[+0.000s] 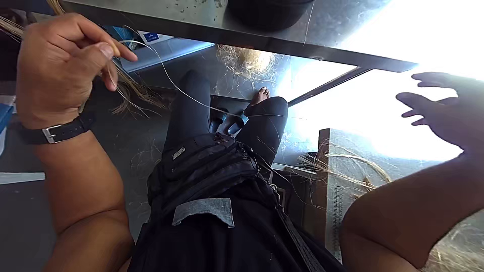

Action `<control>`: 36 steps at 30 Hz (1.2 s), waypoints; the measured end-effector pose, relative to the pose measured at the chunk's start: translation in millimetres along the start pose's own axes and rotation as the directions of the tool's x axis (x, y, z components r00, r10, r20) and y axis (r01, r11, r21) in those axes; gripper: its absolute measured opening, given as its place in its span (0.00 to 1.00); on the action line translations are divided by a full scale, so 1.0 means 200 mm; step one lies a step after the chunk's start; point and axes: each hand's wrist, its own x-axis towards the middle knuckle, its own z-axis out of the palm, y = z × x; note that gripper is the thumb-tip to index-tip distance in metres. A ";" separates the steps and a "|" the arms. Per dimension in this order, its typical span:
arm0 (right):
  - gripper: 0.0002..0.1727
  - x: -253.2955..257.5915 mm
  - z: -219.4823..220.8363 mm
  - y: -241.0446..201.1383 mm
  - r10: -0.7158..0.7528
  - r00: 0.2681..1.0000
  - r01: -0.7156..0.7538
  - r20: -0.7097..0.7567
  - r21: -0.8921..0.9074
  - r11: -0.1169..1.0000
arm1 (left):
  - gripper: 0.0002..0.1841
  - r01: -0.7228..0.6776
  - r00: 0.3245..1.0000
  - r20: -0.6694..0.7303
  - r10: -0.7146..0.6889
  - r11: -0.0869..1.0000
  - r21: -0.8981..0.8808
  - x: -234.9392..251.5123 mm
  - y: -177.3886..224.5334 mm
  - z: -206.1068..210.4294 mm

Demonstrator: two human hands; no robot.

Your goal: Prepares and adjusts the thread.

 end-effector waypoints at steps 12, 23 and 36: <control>0.28 -0.11 0.87 -1.05 -0.689 0.567 -0.215 0.451 0.889 0.405 | 0.05 -0.095 0.946 0.284 0.156 0.971 -0.217 0.14 0.20 0.38; 0.15 -0.08 0.97 -0.98 -0.728 0.425 -0.329 0.538 0.841 0.430 | 0.06 0.019 0.983 0.184 -0.007 0.998 -0.062 0.09 0.01 0.28; 0.15 -0.12 1.02 -0.99 -0.664 0.583 -0.128 0.469 0.859 0.495 | 0.09 0.074 0.995 0.047 -0.090 0.963 0.261 0.10 -0.10 0.24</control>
